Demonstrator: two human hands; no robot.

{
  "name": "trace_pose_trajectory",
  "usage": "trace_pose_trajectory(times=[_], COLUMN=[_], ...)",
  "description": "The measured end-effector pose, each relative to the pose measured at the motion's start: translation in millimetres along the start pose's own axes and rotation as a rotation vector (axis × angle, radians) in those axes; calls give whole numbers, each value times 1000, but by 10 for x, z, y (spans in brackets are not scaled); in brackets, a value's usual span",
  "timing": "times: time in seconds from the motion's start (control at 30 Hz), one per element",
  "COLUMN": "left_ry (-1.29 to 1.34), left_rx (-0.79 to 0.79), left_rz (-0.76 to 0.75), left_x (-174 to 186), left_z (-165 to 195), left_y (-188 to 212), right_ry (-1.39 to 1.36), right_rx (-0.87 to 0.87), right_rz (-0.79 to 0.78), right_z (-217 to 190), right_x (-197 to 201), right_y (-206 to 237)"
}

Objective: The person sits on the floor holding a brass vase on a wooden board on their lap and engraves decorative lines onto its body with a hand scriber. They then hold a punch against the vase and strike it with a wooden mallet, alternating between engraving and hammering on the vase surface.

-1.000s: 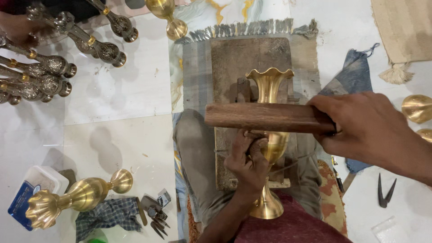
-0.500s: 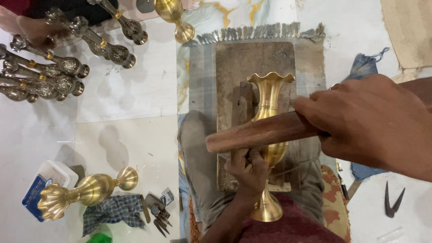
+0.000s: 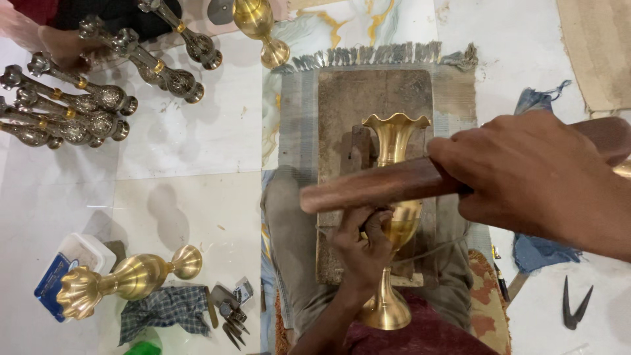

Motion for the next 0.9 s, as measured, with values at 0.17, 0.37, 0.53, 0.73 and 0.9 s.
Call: trace_pose_trajectory(times=[0.17,0.37,0.53,0.73,0.9], left_ry=[32,-39,-81,-117,-236], left_rx=[-43,65,-3,-26,-83], left_rz=[-145,-263,-428,-589,-753], left_x=[51,94,167,140,146], left_z=[2,40,12,-67,-110], left_y=[-77,-183,-288,-371,-491], right_ry=[-156,-352,-427,-601,-733], right_rx=[-1,-63,-169,-286,-273], right_rz=[-52,-69,38,68,89], right_z=[19,100,204,257,184], right_x=[-105,-373,-760,-1198,-1554], right_y=[-40,-49,29,100,134])
Point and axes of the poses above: each hand's wrist, its own y-axis away from the middle knuckle, its own x-axis out of the back of the hand, z = x × y, the point moved 1 cm from there along -y, towards the middle knuckle, and after that the axes turned 7 degrees about y, right-handed, at the moved point
